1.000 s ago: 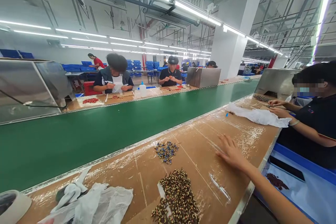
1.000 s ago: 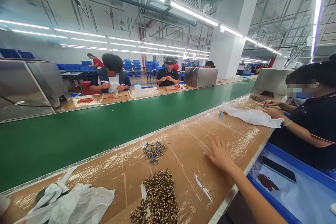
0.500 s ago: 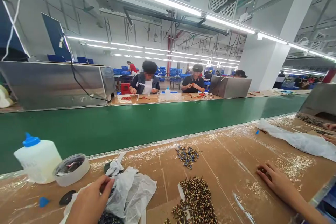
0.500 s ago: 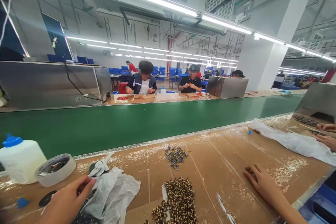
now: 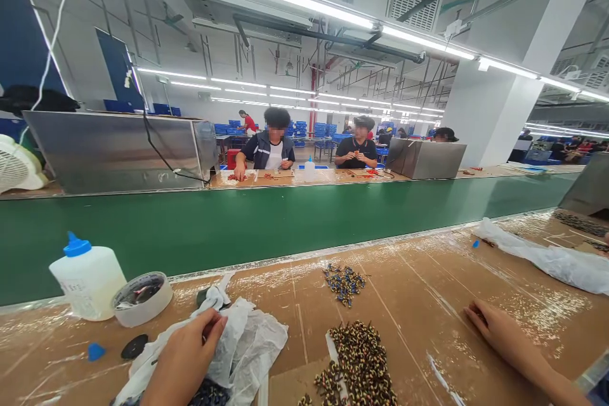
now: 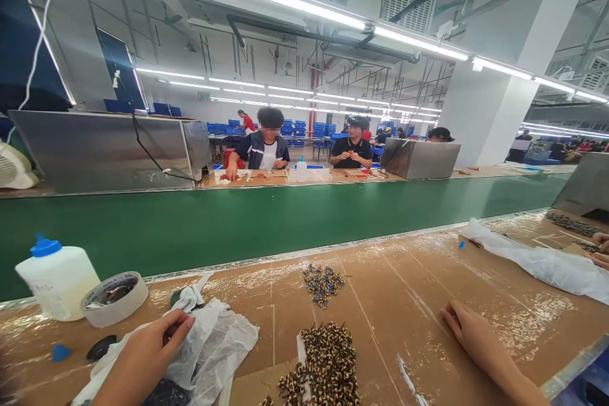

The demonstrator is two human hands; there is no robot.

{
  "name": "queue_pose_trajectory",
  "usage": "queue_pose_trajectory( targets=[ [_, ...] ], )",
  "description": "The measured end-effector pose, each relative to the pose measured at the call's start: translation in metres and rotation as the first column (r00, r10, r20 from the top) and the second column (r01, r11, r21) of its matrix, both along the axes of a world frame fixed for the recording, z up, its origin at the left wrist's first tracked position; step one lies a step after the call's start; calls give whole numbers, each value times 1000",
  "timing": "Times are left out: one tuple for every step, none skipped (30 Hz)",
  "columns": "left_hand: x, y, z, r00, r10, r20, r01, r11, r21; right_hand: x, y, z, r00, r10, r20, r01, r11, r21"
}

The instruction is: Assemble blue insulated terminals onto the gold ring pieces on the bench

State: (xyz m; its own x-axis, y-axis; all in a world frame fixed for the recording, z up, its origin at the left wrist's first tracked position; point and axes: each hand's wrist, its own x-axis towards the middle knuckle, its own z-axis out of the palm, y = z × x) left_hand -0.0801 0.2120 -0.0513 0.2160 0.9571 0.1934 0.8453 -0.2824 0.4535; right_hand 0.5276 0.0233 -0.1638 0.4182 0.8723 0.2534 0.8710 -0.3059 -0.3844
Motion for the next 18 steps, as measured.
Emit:
queue_pose_trajectory(
  targets=[
    [1,0,0,1000,-4,4,4,1000,-1,-15,6,9,1000,22,-10,-22,1000,8],
    [2,-1,0,1000,-3,4,3,1000,0,-33,14,19,998,55,-17,-54,998,21],
    [3,-2,-1,1000,-2,2,2,1000,7,-55,24,31,996,91,-20,-90,995,45],
    [5,-3,-1,1000,-4,1,4,1000,18,-81,34,43,991,130,-26,-128,989,80],
    [8,-5,-1,1000,-9,1,9,1000,30,-109,46,55,981,189,-39,-184,977,111],
    [11,-6,-1,1000,-24,6,24,999,42,-139,58,65,963,264,-58,-256,958,127],
    [14,-8,-1,999,-44,13,43,998,54,-169,70,74,934,346,-88,-333,934,129],
    [18,-9,-2,998,-63,22,61,996,59,-198,81,80,895,428,-125,-412,901,133],
    [21,-10,-2,997,-77,32,75,995,66,-226,92,84,849,502,-163,-483,864,142],
    [24,-12,-3,995,-88,42,85,994,72,-250,102,85,802,565,-195,-546,825,148],
    [27,-13,-4,994,-94,52,90,993,77,-271,111,84,770,601,-213,-582,799,148],
    [30,-14,-6,993,-99,63,94,992,82,-288,120,81,746,626,-227,-610,779,146],
    [32,-16,-8,992,-106,74,100,991,86,-300,127,77,724,647,-239,-633,761,145],
    [35,-17,-10,990,-114,85,106,990,88,-309,132,73,706,663,-250,-650,746,144],
    [38,-19,-12,988,-124,95,115,989,90,-314,137,69,690,675,-261,-664,734,143],
    [41,-20,-14,985,-137,103,128,988,89,-316,140,66,676,685,-272,-676,723,143],
    [44,-22,-16,983,-151,107,142,986,85,-316,141,64,662,694,-284,-686,713,143],
    [48,-24,-18,980,-166,109,158,984,78,-314,141,63,648,701,-297,-695,704,144]
  ],
)
